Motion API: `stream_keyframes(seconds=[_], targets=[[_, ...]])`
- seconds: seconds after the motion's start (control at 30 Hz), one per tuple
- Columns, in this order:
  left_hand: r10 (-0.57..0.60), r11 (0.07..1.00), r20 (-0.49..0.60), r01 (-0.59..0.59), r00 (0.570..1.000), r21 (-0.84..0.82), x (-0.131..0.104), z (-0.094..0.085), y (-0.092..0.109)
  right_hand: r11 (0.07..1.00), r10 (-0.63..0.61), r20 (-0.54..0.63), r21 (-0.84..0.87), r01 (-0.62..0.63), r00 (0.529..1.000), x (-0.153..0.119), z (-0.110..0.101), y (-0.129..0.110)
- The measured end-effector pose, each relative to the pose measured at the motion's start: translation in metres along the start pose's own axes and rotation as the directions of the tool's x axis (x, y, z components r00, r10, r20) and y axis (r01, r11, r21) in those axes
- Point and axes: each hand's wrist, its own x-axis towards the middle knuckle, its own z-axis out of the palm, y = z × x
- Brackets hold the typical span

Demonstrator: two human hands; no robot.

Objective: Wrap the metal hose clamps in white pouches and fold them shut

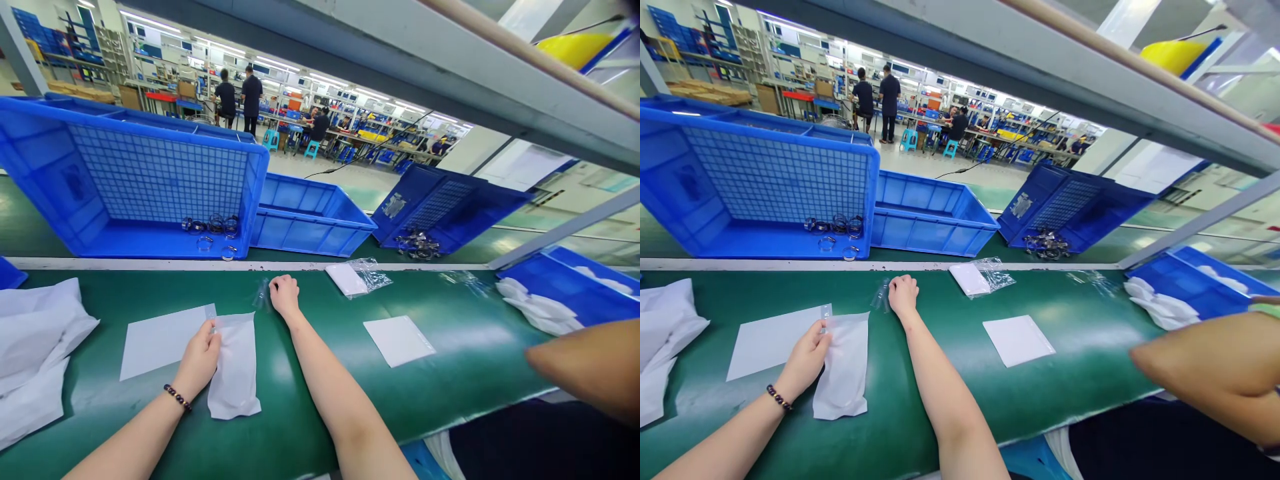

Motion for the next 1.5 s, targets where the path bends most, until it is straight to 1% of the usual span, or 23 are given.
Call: stream_keyframes(seconds=[0.2,0.3,0.43,0.63,0.8,0.97,1.03,1.07,1.1,1.13,1.17,1.2,1.23,1.27,1.37,1.43,1.5], targets=[[0.028,0.998,-0.023,-0.027,0.999,0.061,0.001,-0.003,0.001,0.998,-0.013,-0.034,-0.064,0.01,0.999,0.0,-0.002,0.009],[0.039,0.997,-0.031,-0.037,0.999,0.07,0.001,-0.004,0.002,0.994,-0.076,-0.013,-0.085,0.074,0.997,-0.001,-0.005,0.008],[0.04,0.997,-0.037,-0.037,0.999,0.069,0.001,-0.005,0.001,0.98,-0.164,0.068,-0.101,0.171,0.984,0.001,-0.011,0.006],[0.055,0.996,-0.033,-0.053,0.998,0.07,0.004,-0.007,-0.002,0.968,-0.212,0.212,-0.086,0.234,0.954,-0.004,-0.026,0.019],[0.059,0.993,-0.052,-0.053,0.997,0.109,0.005,-0.009,-0.002,0.969,-0.206,0.308,-0.066,0.237,0.929,-0.015,-0.036,0.031],[0.08,0.988,-0.043,-0.073,0.996,0.136,0.007,-0.011,-0.003,0.979,-0.16,0.358,-0.064,0.195,0.92,-0.026,-0.045,0.036],[0.093,0.99,-0.036,-0.089,0.995,0.107,0.008,-0.012,-0.004,0.988,-0.141,0.33,-0.019,0.156,0.933,-0.03,-0.051,0.035],[0.095,0.992,-0.027,-0.092,0.995,0.081,0.008,-0.012,-0.005,0.992,-0.125,0.294,0.033,0.12,0.948,-0.033,-0.054,0.034],[0.087,0.995,-0.017,-0.086,0.996,0.046,0.009,-0.012,-0.005,0.991,-0.091,0.252,0.122,0.061,0.964,-0.037,-0.057,0.031],[0.067,0.998,-0.01,-0.067,0.998,0.003,0.009,-0.012,-0.004,0.972,-0.039,0.219,0.233,-0.013,0.975,-0.041,-0.06,0.028],[0.035,0.998,-0.003,-0.035,0.999,-0.046,0.009,-0.012,-0.004,0.935,0.019,0.209,0.342,-0.092,0.978,-0.046,-0.063,0.023],[-0.006,0.995,0.002,0.006,1.0,-0.104,0.01,-0.012,-0.002,0.885,0.071,0.233,0.433,-0.169,0.97,-0.052,-0.064,0.017],[-0.05,0.984,0.011,0.051,0.999,-0.168,0.01,-0.012,0.0,0.835,0.107,0.284,0.495,-0.242,0.953,-0.059,-0.064,0.011],[-0.093,0.967,0.025,0.096,0.995,-0.234,0.011,-0.012,0.002,0.8,0.119,0.351,0.52,-0.299,0.929,-0.067,-0.063,0.004],[-0.171,0.905,0.089,0.192,0.981,-0.38,0.011,-0.012,0.01,0.729,0.085,0.562,0.528,-0.436,0.822,-0.091,-0.052,-0.019],[-0.176,0.899,0.093,0.198,0.98,-0.392,0.011,-0.012,0.013,0.68,0.058,0.658,0.524,-0.513,0.751,-0.102,-0.043,-0.032],[-0.149,0.925,0.066,0.163,0.987,-0.343,0.01,-0.014,0.014,0.641,0.047,0.707,0.521,-0.564,0.706,-0.108,-0.037,-0.041]])
